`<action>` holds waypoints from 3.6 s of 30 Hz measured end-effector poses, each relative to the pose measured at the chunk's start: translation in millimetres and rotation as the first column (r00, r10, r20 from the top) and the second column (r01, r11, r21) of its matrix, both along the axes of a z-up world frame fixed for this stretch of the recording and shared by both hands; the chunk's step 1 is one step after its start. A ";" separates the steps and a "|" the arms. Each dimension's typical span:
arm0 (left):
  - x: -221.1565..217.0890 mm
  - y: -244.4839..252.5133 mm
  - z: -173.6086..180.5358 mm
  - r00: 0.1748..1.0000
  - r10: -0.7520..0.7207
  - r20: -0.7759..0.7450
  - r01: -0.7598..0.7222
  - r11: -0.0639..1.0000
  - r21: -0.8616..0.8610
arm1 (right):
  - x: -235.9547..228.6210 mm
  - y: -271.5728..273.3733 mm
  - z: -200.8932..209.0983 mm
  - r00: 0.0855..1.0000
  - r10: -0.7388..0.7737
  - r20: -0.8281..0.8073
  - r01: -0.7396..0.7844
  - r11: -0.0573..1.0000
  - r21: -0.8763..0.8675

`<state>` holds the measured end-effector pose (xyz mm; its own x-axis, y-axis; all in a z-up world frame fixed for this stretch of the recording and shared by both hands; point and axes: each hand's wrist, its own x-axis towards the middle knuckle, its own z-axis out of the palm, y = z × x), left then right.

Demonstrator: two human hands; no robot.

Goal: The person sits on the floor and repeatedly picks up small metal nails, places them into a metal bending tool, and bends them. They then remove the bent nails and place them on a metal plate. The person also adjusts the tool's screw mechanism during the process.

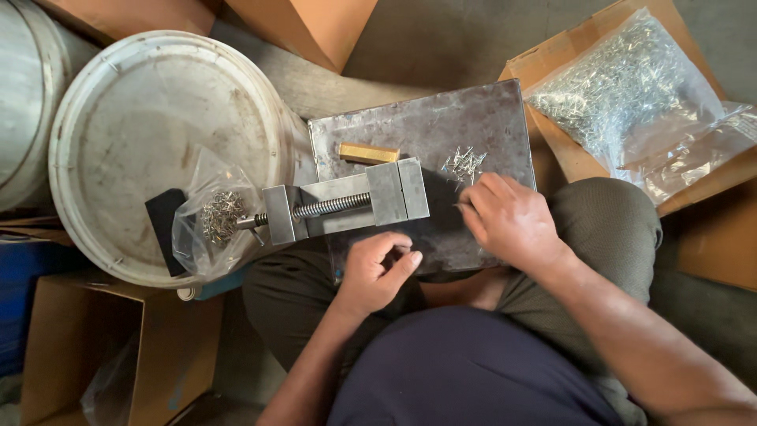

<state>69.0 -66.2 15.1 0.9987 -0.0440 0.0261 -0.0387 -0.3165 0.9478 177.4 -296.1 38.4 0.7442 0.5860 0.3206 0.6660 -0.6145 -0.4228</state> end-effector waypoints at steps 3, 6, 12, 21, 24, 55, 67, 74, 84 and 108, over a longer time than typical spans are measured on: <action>4.0 -2.5 0.0 0.994 -0.034 -0.103 0.032 0.999 -0.025 | -1.8 -5.1 1.5 0.996 0.041 -0.073 -0.034 0.995 0.095; 12.6 -16.1 -2.3 0.958 -0.118 -0.261 0.088 0.988 -0.125 | -10.4 -8.3 4.1 0.980 0.113 -0.165 -0.077 0.974 0.212; 14.0 -24.0 -9.2 0.899 -0.222 -0.378 0.130 0.958 -0.255 | -35.7 3.1 2.5 0.958 0.257 -0.127 -0.208 0.929 0.308; 5.7 -0.5 -24.1 0.855 -0.405 -0.325 0.200 0.835 -0.513 | -42.2 10.0 -3.0 0.942 0.292 -0.163 -0.218 0.906 0.362; 3.1 4.3 -28.7 0.840 -0.417 -0.346 0.184 0.820 -0.541 | -43.7 11.7 -3.7 0.944 0.297 -0.145 -0.234 0.911 0.339; -6.2 15.3 -46.8 0.967 -0.236 -0.100 0.060 0.587 -0.807 | 17.6 81.8 84.1 0.951 0.309 0.026 -0.305 0.947 -0.102; -6.4 16.5 -50.1 0.963 -0.250 -0.098 0.073 0.595 -0.800 | -19.7 61.9 73.1 0.991 0.129 0.022 -0.131 0.988 0.085; -3.2 18.6 -57.6 0.927 -0.368 -0.069 0.167 0.572 -0.803 | -59.7 57.3 40.3 0.929 0.197 -0.313 -0.122 0.962 0.244; -9.0 17.2 -49.8 0.954 -0.284 -0.096 0.098 0.600 -0.794 | -30.9 59.2 48.3 0.987 0.117 -0.111 -0.093 0.975 0.200; -6.0 17.9 -43.5 0.970 -0.225 -0.091 0.073 0.626 -0.776 | 21.2 77.8 77.8 0.957 0.286 0.039 -0.278 0.950 -0.142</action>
<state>63.0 -48.2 -28.4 0.9716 -0.2332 -0.0406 0.1595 0.5182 0.8403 198.6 -218.2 116.1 0.5247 0.8097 0.2629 0.8414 -0.4464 -0.3044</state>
